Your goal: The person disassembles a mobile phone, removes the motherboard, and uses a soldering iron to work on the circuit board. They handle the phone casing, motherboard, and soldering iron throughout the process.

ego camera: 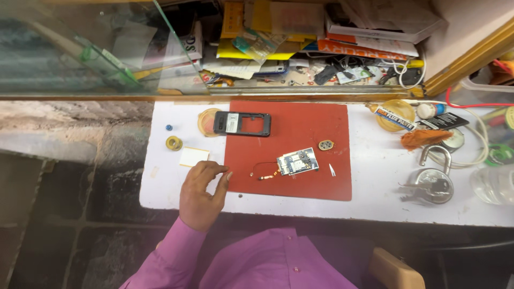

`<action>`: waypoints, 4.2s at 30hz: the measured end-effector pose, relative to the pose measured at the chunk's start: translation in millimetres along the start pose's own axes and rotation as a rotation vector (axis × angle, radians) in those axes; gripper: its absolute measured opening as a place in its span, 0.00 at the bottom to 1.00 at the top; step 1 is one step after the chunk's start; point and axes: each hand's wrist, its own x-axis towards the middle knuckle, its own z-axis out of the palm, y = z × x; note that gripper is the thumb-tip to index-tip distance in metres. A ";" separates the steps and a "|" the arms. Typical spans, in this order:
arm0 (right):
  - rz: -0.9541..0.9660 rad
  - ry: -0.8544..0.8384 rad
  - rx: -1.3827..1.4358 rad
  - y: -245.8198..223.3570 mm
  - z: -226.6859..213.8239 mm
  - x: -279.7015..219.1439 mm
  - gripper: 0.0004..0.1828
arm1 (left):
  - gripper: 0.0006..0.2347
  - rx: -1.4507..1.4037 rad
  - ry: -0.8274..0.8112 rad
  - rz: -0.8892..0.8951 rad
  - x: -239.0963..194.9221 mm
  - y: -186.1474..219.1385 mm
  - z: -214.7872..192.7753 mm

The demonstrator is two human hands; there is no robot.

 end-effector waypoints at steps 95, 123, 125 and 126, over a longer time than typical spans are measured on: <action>-0.120 -0.320 0.798 -159.2 162.0 -151.8 0.20 | 0.04 -0.641 -0.590 -0.257 -6.4 20.1 27.2; -0.299 -0.196 0.620 -145.7 143.3 -141.0 0.15 | 0.04 -0.454 -0.398 -0.035 44.1 -6.8 44.0; -0.251 -0.185 0.644 -140.8 143.4 -142.9 0.15 | 0.04 -0.478 -0.413 -0.084 50.0 -8.5 47.0; -0.236 -0.192 0.645 -138.4 142.7 -142.9 0.15 | 0.04 -0.475 -0.441 -0.131 50.8 -8.7 47.8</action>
